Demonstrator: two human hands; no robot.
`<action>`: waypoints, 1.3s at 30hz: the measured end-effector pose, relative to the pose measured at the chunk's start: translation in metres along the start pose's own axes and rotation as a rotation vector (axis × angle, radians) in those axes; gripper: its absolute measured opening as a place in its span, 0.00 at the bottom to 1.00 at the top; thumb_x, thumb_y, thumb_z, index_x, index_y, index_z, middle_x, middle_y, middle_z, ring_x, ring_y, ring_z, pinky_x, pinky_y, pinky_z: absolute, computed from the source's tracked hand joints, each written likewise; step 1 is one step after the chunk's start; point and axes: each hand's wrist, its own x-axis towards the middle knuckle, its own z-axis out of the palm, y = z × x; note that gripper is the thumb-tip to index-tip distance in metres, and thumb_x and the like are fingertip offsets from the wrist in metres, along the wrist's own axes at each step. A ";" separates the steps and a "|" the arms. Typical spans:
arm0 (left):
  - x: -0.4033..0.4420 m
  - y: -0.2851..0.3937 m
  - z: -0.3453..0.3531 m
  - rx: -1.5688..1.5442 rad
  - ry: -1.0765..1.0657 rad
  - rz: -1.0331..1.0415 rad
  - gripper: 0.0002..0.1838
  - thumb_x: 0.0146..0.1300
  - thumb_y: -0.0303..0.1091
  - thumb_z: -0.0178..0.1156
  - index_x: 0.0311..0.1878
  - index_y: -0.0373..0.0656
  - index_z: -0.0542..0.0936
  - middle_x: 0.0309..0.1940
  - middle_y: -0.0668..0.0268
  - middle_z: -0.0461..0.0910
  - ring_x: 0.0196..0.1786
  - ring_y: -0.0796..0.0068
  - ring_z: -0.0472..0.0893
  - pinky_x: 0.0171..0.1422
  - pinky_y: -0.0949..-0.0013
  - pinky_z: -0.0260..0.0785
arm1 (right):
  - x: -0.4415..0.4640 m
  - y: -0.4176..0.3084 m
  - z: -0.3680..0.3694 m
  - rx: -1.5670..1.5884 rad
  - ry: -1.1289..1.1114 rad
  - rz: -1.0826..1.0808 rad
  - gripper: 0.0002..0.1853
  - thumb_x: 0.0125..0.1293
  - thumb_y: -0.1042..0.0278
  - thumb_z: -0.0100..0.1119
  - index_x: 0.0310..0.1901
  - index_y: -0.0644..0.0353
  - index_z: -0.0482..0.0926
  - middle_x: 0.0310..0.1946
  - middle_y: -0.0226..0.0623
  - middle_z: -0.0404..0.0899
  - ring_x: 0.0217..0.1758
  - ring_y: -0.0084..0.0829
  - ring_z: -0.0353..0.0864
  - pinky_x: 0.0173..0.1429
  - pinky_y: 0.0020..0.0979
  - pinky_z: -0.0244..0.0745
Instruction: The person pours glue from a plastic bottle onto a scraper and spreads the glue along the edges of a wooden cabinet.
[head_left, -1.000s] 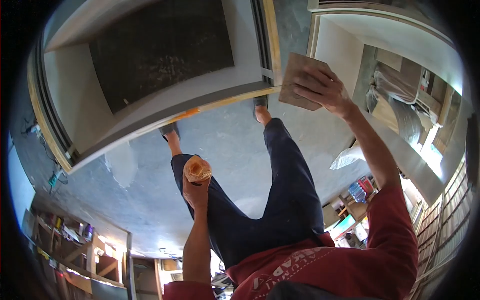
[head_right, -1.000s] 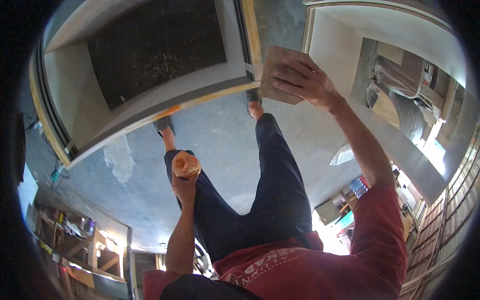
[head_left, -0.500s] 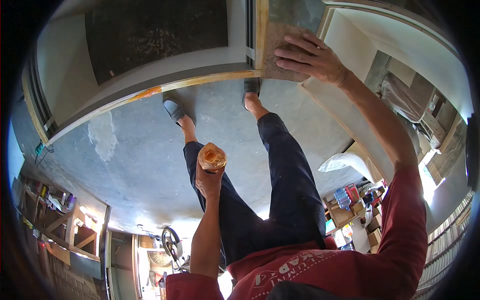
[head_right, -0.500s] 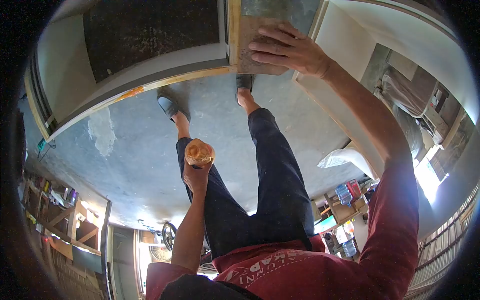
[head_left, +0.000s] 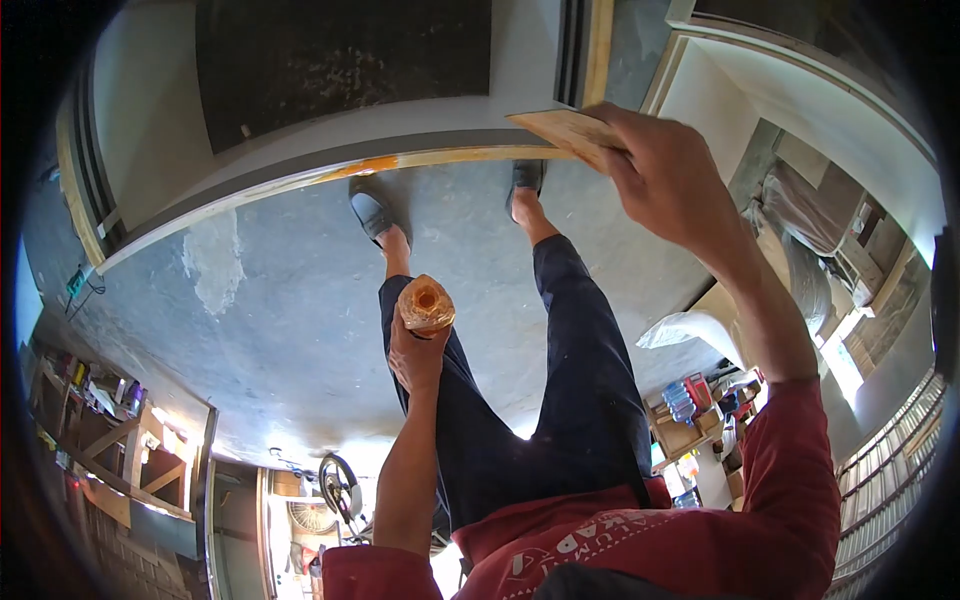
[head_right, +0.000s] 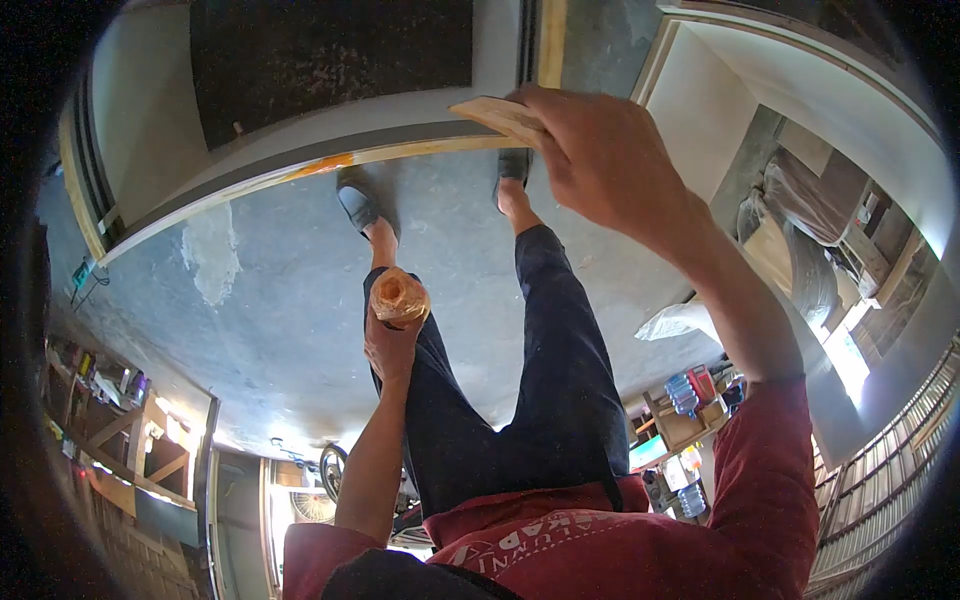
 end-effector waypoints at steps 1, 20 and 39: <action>0.002 -0.002 -0.002 -0.005 0.002 -0.004 0.49 0.47 0.45 0.88 0.73 0.42 0.77 0.66 0.55 0.85 0.65 0.49 0.85 0.69 0.52 0.78 | 0.016 -0.006 0.003 -0.143 -0.100 -0.017 0.14 0.66 0.72 0.67 0.54 0.57 0.85 0.37 0.45 0.90 0.40 0.48 0.92 0.47 0.48 0.86; 0.003 -0.022 -0.010 -0.089 0.011 -0.036 0.50 0.48 0.48 0.87 0.75 0.44 0.76 0.64 0.55 0.85 0.63 0.49 0.86 0.66 0.50 0.79 | 0.085 -0.053 0.031 -0.386 -0.419 -0.182 0.19 0.67 0.74 0.59 0.59 0.58 0.86 0.40 0.52 0.89 0.45 0.53 0.90 0.54 0.52 0.83; 0.000 -0.027 -0.004 -0.042 0.079 0.061 0.49 0.48 0.48 0.87 0.73 0.43 0.76 0.61 0.55 0.86 0.60 0.49 0.87 0.63 0.52 0.81 | -0.043 -0.105 0.172 0.343 0.237 -0.008 0.22 0.72 0.85 0.58 0.65 0.61 0.80 0.57 0.40 0.87 0.60 0.46 0.87 0.63 0.40 0.82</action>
